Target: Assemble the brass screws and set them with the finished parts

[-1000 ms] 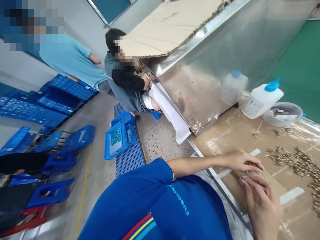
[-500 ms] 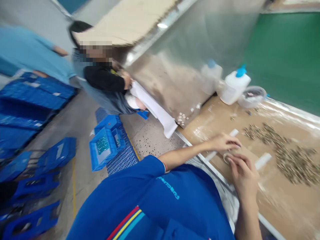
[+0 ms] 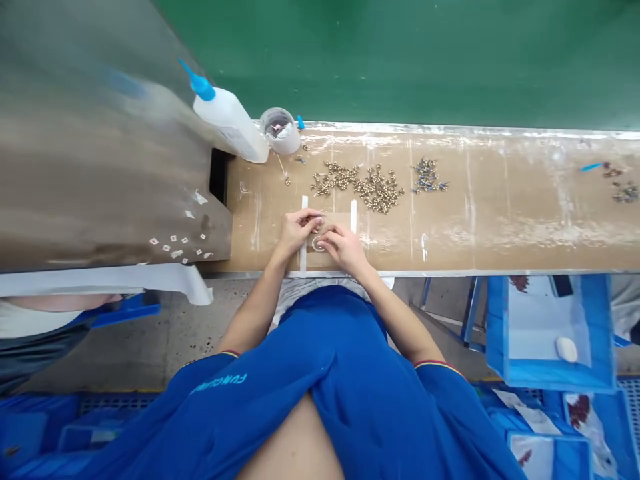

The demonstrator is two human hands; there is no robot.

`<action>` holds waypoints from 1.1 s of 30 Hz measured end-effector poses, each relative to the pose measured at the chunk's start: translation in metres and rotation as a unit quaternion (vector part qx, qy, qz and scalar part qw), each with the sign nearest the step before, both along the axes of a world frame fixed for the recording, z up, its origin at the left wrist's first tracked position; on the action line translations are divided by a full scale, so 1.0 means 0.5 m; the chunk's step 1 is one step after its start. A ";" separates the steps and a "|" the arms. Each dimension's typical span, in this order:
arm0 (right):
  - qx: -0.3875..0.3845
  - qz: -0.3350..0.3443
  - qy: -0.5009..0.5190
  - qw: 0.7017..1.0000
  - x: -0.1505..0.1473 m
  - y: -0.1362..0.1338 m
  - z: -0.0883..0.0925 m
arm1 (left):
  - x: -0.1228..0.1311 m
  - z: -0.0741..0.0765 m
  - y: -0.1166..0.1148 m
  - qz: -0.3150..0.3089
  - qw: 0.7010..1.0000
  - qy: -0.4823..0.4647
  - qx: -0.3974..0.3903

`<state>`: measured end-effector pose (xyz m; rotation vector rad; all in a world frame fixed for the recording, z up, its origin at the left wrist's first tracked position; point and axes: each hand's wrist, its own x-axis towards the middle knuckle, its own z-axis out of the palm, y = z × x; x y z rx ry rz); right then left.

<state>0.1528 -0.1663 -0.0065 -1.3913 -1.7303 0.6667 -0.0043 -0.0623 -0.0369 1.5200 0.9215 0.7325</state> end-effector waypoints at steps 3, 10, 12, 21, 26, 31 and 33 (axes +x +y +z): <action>-0.005 -0.003 0.007 1.000 0.001 0.000 -0.003 | 0.001 0.002 -0.001 -0.002 1.000 0.004 0.003; -0.037 -0.006 0.020 0.999 0.004 -0.001 -0.001 | 0.001 0.015 -0.001 0.000 1.000 0.009 -0.003; -0.042 -0.010 0.026 0.999 0.006 -0.003 0.000 | 0.002 0.020 -0.002 0.000 1.000 0.008 -0.012; -0.042 -0.010 0.034 0.998 0.002 -0.004 0.001 | 0.004 0.018 -0.004 0.005 0.999 0.015 -0.035; -0.057 -0.040 0.101 0.992 0.005 -0.001 0.002 | 0.000 0.021 -0.003 0.003 0.999 0.002 -0.049; -0.100 -0.061 0.138 0.983 0.008 0.000 0.005 | -0.001 0.023 -0.001 0.005 0.998 0.003 -0.058; -0.122 -0.068 0.166 0.976 0.008 0.000 0.007 | 0.000 0.024 -0.002 0.009 0.998 0.004 -0.060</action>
